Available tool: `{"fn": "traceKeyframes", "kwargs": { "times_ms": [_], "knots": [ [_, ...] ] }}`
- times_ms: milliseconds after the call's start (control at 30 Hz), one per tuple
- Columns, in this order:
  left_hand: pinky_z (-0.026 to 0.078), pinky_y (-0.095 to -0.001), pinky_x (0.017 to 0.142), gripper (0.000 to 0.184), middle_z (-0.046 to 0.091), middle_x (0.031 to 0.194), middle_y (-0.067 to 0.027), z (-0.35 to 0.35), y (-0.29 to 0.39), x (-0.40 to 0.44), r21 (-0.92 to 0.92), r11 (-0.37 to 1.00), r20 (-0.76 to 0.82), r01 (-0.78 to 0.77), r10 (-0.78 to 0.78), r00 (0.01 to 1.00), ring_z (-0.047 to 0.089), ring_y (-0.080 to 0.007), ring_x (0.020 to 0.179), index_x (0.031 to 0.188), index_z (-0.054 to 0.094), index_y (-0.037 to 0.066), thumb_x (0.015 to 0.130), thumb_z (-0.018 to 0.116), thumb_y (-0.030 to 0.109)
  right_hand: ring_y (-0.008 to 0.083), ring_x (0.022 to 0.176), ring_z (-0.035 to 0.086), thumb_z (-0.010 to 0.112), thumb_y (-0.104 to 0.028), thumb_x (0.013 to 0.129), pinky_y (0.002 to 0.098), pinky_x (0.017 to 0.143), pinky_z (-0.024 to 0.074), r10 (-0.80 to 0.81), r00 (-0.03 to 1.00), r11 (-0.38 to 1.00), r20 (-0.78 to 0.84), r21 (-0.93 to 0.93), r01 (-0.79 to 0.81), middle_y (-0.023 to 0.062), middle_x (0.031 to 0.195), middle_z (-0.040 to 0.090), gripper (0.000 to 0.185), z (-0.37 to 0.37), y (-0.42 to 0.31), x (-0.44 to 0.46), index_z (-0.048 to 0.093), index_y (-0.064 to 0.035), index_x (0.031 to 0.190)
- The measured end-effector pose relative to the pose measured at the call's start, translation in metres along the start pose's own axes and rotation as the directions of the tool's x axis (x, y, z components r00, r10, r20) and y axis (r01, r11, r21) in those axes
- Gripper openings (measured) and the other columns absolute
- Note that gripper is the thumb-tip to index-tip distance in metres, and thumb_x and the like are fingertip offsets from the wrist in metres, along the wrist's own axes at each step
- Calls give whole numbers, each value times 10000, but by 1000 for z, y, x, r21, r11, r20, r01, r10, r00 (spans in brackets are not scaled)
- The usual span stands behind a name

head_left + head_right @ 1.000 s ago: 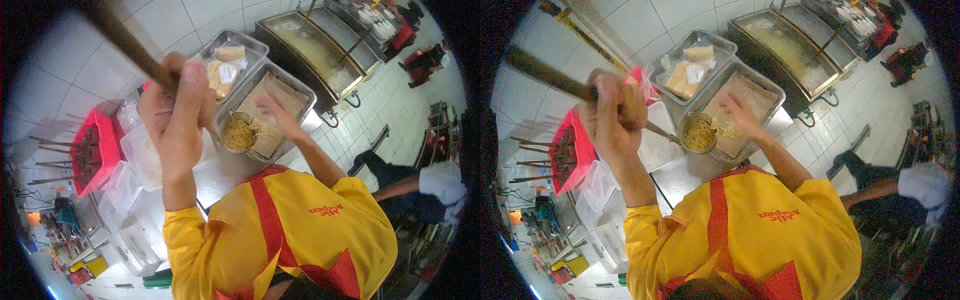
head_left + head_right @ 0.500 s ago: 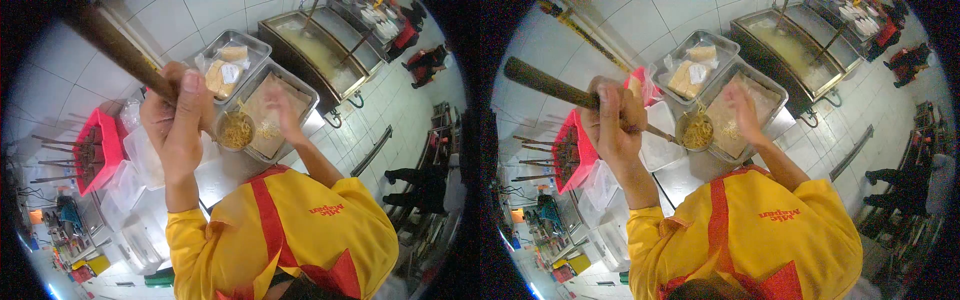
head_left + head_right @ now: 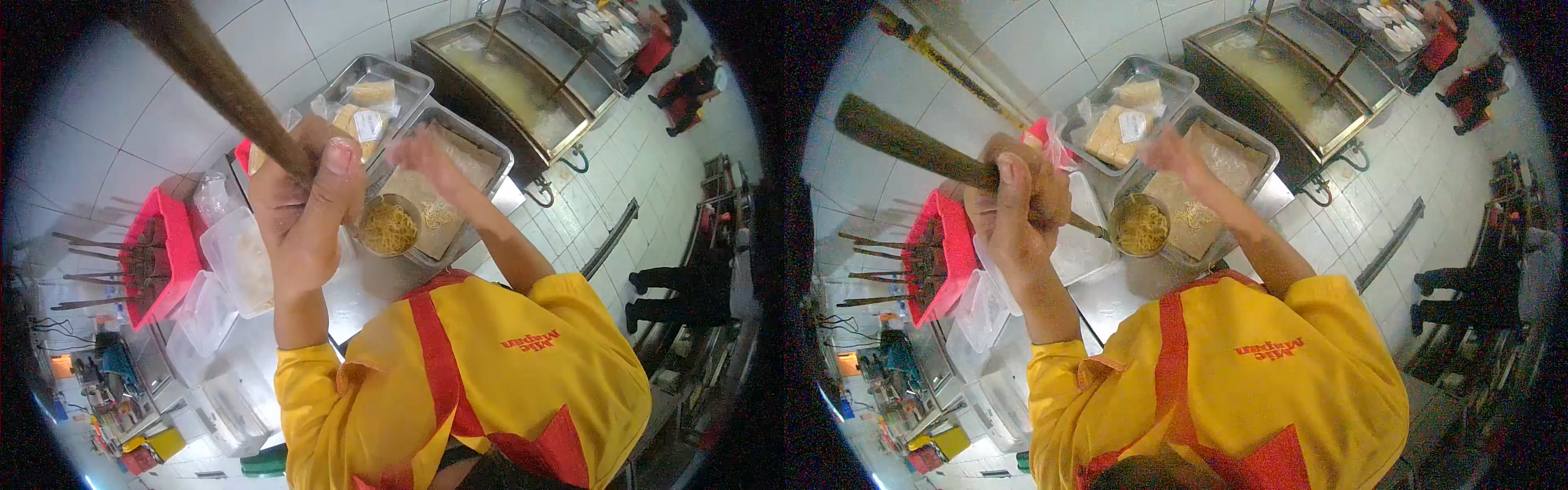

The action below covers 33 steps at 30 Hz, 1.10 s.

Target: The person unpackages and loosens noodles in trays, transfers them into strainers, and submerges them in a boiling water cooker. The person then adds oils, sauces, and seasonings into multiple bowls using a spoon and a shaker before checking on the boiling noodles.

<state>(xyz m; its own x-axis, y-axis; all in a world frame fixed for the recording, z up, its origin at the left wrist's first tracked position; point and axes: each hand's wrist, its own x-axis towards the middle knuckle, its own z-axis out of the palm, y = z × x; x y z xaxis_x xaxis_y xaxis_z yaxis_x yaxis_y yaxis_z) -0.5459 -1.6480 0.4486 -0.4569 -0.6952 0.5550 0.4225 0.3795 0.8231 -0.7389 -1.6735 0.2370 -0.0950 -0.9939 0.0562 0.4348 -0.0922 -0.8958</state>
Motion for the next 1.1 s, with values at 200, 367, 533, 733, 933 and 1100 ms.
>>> {"fn": "traceKeyframes", "kwargs": {
  "times_ms": [200, 367, 533, 733, 933, 1100],
  "knots": [
    [166, -234, 330, 250, 319, 541, 38, -1, -3, -1, -18, 999, -50, 51, -52, 997, 232, -48, 360, 788, 410, 95, 964, 513, 238, 264, 1097, 566, 243, -637, 931, 390, 1023, 358, 225, 940, 920, 254, -372, -120, 159, 1147, 618, 782, 29, -13, -23, 588, 27, 1156],
    [158, -232, 326, 270, 293, 510, 47, -4, -1, -8, -44, 992, -138, 117, -122, 983, 221, -46, 359, 773, 402, 107, 962, 518, 259, 311, 1095, 565, 434, -515, 933, 436, 1018, 368, 146, 956, 974, 254, 134, -185, 173, 1194, 594, 643, -5, -43, -2, 530, 52, 1219],
    [138, -234, 324, 286, 262, 475, 38, -32, 8, -25, -123, 992, -249, -14, -17, 968, 183, -46, 367, 762, 391, 112, 963, 520, 269, 333, 1125, 535, 578, -295, 863, 453, 886, 469, 129, 979, -134, -156, -981, -138, 229, 1255, 520, 526, -44, 35, -58, 469, -13, 1294],
    [179, -227, 364, 237, 336, 574, 28, -46, 10, -36, -132, 988, -250, -81, 46, 967, 232, -46, 399, 781, 396, 92, 920, 581, 143, 413, 1092, 527, 602, -135, 743, 483, 904, 461, 198, 980, -202, 30, -977, 71, 251, 1210, 513, 510, -39, 114, -67, 489, -71, 1237],
    [182, -230, 364, 238, 344, 580, 27, -57, 15, -44, -122, 989, -280, -80, 43, 959, 243, -49, 401, 779, 403, 91, 912, 594, 141, 407, 1036, 534, 565, -112, 736, 482, 894, 457, 311, 927, 13, 210, -976, 217, 191, 1187, 517, 385, -48, 83, -49, 553, -66, 1118],
    [189, -231, 361, 241, 339, 574, 30, -59, 11, -46, -219, 975, -283, -48, -16, 959, 257, -54, 397, 778, 406, 85, 909, 600, 143, 373, 1061, 527, 602, -99, 672, 425, 887, 454, 230, 883, -58, 409, -900, 432, 185, 1166, 520, 551, -19, 64, -45, 513, -57, 1213]
  ]
}}
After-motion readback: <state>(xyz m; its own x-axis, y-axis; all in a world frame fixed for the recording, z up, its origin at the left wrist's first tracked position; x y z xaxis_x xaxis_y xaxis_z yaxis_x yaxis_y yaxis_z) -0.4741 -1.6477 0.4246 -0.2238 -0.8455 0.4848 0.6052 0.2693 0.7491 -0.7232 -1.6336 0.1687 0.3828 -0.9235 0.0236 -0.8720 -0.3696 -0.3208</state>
